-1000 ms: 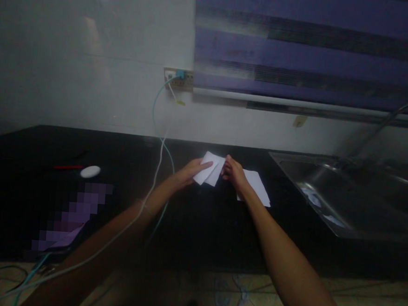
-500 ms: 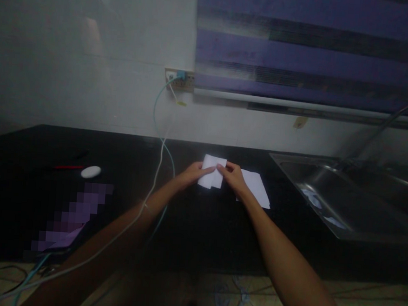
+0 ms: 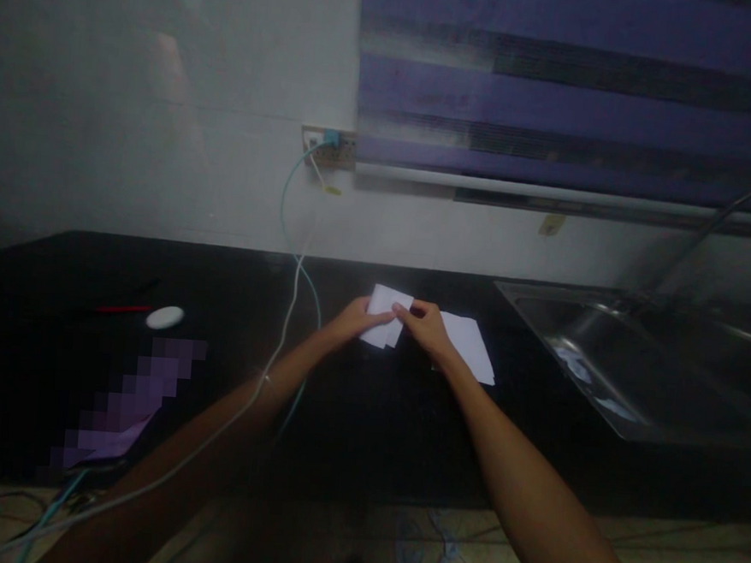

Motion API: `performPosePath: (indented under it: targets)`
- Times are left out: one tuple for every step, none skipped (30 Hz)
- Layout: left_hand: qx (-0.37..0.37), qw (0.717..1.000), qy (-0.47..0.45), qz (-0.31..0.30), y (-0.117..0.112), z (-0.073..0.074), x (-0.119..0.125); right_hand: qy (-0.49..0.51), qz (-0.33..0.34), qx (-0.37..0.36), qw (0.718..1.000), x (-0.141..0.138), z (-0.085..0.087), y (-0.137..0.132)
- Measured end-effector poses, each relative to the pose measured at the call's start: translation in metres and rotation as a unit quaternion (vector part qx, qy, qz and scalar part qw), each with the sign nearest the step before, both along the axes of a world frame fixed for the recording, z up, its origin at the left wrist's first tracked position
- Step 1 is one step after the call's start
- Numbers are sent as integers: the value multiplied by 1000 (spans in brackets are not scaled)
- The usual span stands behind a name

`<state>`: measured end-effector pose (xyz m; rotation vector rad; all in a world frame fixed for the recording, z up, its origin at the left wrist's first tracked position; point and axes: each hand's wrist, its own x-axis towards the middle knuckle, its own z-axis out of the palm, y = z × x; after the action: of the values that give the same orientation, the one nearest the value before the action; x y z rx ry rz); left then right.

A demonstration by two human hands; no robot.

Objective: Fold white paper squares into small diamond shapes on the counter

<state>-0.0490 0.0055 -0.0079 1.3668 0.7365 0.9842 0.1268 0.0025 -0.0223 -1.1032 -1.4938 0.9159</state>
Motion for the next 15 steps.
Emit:
performPosePath:
  targets:
    - [-10, 1000, -10, -20, -1, 2, -1, -2, -2, 5, 1000, 1, -1, 1]
    - [-20, 999, -22, -46, -2, 3, -3, 0, -3, 8, 1000, 2, -1, 2]
    - [-29, 997, -30, -66, -3, 4, -4, 3, -1, 8, 1000, 3, -2, 3]
    - [-35, 996, -33, -77, -3, 4, -5, 6, 2, 6, 1000, 4, -2, 5]
    - [-36, 996, -30, -78, -3, 4, -6, 8, 7, 2, 1000, 4, -3, 6]
    - [-33, 997, -22, -71, -2, 3, -7, 11, 13, -3, 1000, 4, -3, 7]
    - [-25, 998, -11, -62, -1, 2, -7, 14, 19, -5, 1000, 5, -3, 7]
    - [-14, 999, -1, -51, 1, 0, -7, 18, 25, -7, 1000, 4, -3, 7]
    - [-2, 999, 11, -41, 2, -1, -7, 22, 30, -8, 999, 4, -3, 7]
    - [8, 999, 22, -33, 3, -2, -7, 26, 33, -8, 999, 3, -3, 7]
    - [16, 999, 32, -27, 3, -3, -7, 28, 33, -7, 999, 3, -2, 6]
    - [22, 999, 39, -22, 3, -3, -7, 28, 33, -6, 999, 2, -2, 5]
    - [26, 999, 45, -17, 3, -4, -7, 28, 31, -5, 999, 2, -1, 4]
    - [29, 998, 49, -14, 3, -3, -7, 26, 28, -4, 999, 2, -1, 3]
    - [30, 998, 51, -9, 3, -3, -6, 24, 25, -2, 999, 2, 0, 3]
